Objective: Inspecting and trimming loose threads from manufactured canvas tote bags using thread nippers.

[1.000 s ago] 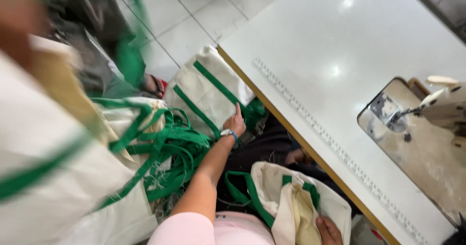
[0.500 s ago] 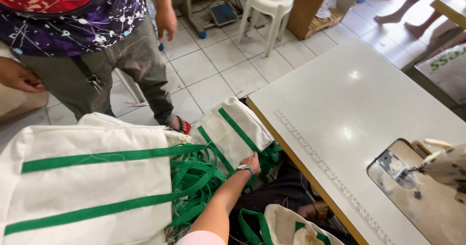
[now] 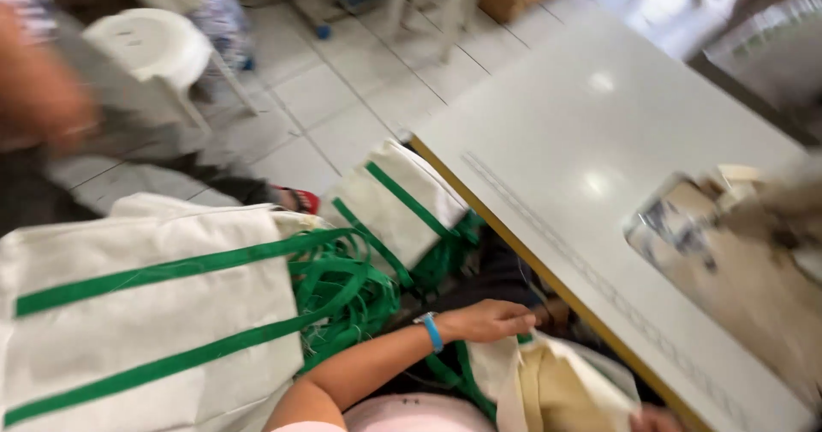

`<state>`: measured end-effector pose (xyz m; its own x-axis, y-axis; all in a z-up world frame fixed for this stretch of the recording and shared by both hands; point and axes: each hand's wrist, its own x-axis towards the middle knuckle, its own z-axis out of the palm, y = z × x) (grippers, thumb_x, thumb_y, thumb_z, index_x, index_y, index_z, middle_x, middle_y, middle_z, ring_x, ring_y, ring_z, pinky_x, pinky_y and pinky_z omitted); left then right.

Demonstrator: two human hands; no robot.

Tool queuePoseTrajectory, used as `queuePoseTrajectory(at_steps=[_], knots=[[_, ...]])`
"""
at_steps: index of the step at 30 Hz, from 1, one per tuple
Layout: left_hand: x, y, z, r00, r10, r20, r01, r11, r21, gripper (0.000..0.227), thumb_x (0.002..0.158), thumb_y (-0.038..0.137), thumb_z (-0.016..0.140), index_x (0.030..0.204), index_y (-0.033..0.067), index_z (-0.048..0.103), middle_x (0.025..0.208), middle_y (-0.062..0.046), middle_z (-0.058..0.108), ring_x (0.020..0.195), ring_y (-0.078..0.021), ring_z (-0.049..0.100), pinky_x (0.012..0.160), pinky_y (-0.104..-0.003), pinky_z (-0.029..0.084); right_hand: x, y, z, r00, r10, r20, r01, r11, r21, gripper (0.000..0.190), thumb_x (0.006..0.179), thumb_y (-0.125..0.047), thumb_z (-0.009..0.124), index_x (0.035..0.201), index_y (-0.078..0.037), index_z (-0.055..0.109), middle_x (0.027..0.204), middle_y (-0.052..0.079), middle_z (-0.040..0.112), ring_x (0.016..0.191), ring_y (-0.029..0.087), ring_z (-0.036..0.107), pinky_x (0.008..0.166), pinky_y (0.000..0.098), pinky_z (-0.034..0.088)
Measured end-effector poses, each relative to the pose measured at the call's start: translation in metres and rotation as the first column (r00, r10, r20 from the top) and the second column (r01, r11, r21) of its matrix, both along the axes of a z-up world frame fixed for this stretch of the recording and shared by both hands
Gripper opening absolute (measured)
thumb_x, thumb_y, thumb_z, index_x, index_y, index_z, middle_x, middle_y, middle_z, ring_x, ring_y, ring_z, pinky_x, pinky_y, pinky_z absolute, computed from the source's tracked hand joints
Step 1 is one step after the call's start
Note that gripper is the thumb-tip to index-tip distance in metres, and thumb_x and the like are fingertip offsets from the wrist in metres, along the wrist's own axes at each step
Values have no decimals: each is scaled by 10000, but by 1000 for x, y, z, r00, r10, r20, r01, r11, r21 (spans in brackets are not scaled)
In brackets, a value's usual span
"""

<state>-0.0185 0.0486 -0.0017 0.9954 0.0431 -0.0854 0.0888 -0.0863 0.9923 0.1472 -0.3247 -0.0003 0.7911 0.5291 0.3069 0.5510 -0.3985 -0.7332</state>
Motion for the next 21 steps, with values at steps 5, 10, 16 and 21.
queuePoseTrajectory(at_steps=[5, 10, 16, 21], knots=[[-14, -25, 80, 922, -381, 74, 388, 913, -126, 621, 1003, 652, 384, 1187, 117, 639, 1006, -12, 617, 868, -131, 569, 746, -307, 504, -66, 61, 149, 969, -95, 227, 150, 959, -241, 185, 1029, -222, 640, 1107, -91, 745, 956, 86, 749, 841, 208, 683, 821, 357, 505], [-33, -23, 176, 903, -120, 413, 107, 993, 54, 531, 890, 407, 786, 1308, 100, 671, 1070, -117, 703, 959, -253, 700, 868, -358, 563, -75, 117, 214, 942, -47, 333, 47, 999, 9, 153, 1069, -165, 658, 1073, -159, 810, 777, 74, 679, 693, 321, 658, 665, 411, 533], [-35, -19, 181, 915, 62, 399, -155, 967, 204, 184, 949, 148, 703, 1122, 126, 760, 775, -9, 718, 693, -183, 717, 676, -287, 607, -72, 129, 213, 956, -86, 282, 69, 995, 70, 104, 1060, -85, 695, 1053, -115, 794, 822, 35, 728, 589, 223, 604, 631, 351, 533], [-34, 1, 190, 900, 170, 402, -251, 955, 158, 214, 1007, 75, 572, 1153, 92, 727, 812, -86, 708, 727, -258, 705, 690, -353, 589, -72, 134, 218, 992, 52, 114, -56, 998, 31, 71, 1005, -125, 726, 1055, -110, 774, 725, 56, 694, 565, 205, 570, 603, 341, 523]])
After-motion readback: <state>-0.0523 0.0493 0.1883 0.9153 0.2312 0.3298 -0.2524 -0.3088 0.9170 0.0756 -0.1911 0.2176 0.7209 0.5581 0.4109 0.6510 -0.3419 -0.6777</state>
